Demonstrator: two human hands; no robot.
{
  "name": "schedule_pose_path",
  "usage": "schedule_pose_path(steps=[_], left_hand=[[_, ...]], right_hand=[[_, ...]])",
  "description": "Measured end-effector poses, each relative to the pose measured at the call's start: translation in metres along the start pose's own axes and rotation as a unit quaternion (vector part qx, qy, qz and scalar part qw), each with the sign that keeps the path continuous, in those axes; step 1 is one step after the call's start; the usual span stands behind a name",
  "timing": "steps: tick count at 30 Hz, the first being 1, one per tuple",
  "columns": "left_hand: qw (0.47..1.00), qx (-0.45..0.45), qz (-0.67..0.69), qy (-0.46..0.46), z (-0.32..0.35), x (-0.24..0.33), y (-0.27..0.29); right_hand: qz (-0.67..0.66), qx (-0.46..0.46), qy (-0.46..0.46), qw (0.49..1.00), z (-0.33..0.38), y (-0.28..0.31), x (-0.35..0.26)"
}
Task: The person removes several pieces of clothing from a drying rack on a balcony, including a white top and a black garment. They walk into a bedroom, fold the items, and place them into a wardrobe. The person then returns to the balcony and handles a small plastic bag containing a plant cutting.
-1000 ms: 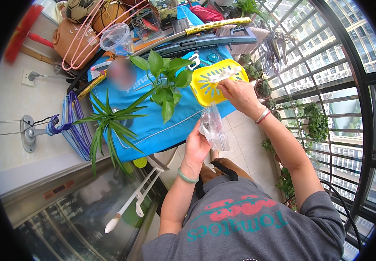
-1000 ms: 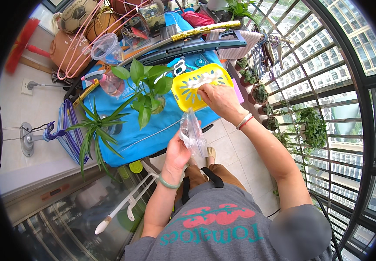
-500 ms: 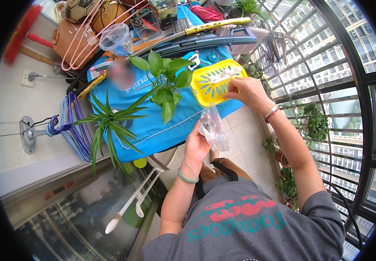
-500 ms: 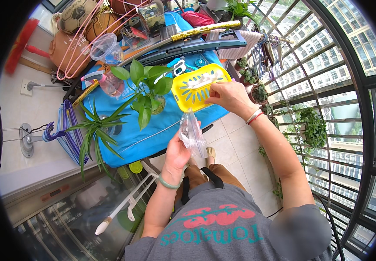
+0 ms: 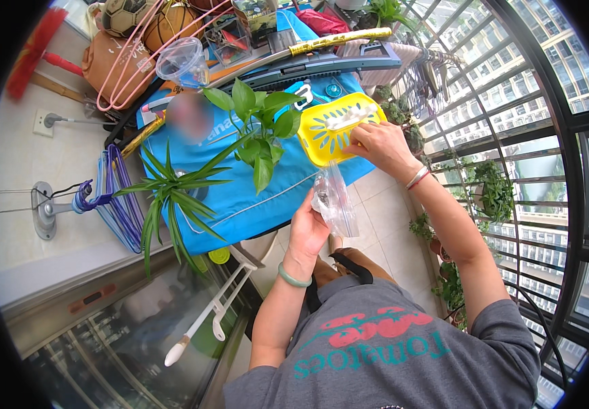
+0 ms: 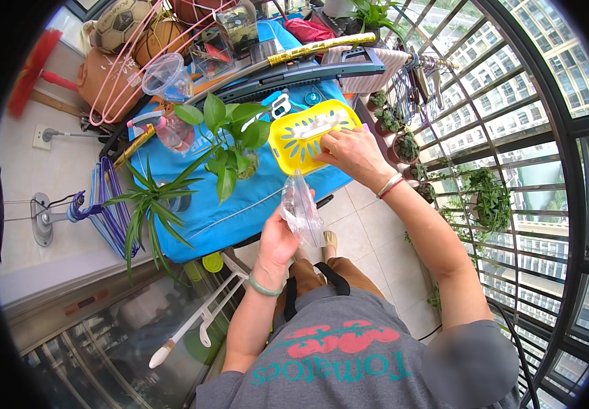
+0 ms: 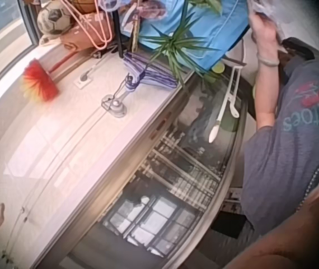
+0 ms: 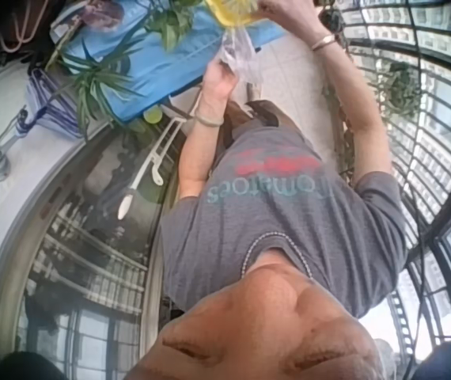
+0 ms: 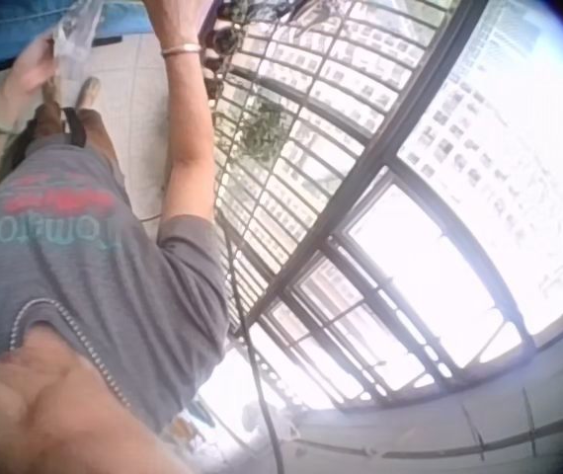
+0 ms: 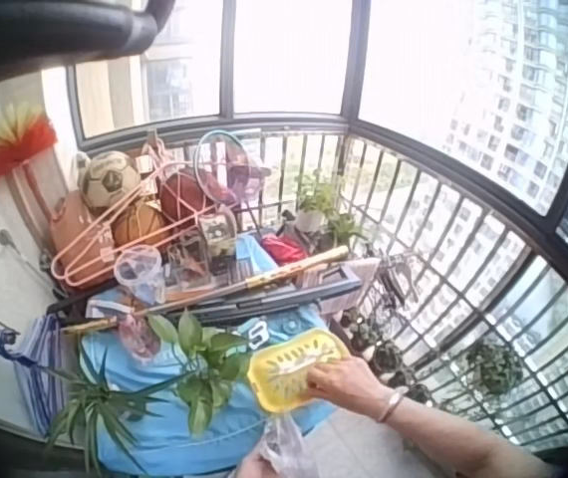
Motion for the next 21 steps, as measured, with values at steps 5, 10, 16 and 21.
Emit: schedule_pose_path(steps=[5,10,16,21], left_hand=[[1.0,0.011,0.003,-0.004,0.002,-0.001,0.002],[1.0,0.009,-0.004,-0.007,0.004,0.0,0.002],[1.0,-0.004,0.01,-0.002,0.004,0.0,0.002],[1.0,0.023,0.009,-0.01,0.003,-0.001,0.006]], right_hand=[[-0.023,0.028,-0.04,0.999,0.0,-0.002,0.005],[-0.049,0.026,-0.089,0.995,-0.002,-0.005,0.005],[-0.128,0.049,-0.096,0.986,-0.001,-0.007,0.006],[-0.149,0.052,-0.111,0.981,0.001,-0.01,0.006]])
Point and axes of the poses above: each hand's wrist, its own z-axis away from the middle knuckle, its own y-axis out of the back of the hand, x = y × z, the point moved 10 cm from there along -z, towards the middle knuckle, and after that the axes turned 11 degrees about y, right-handed, at the moved point
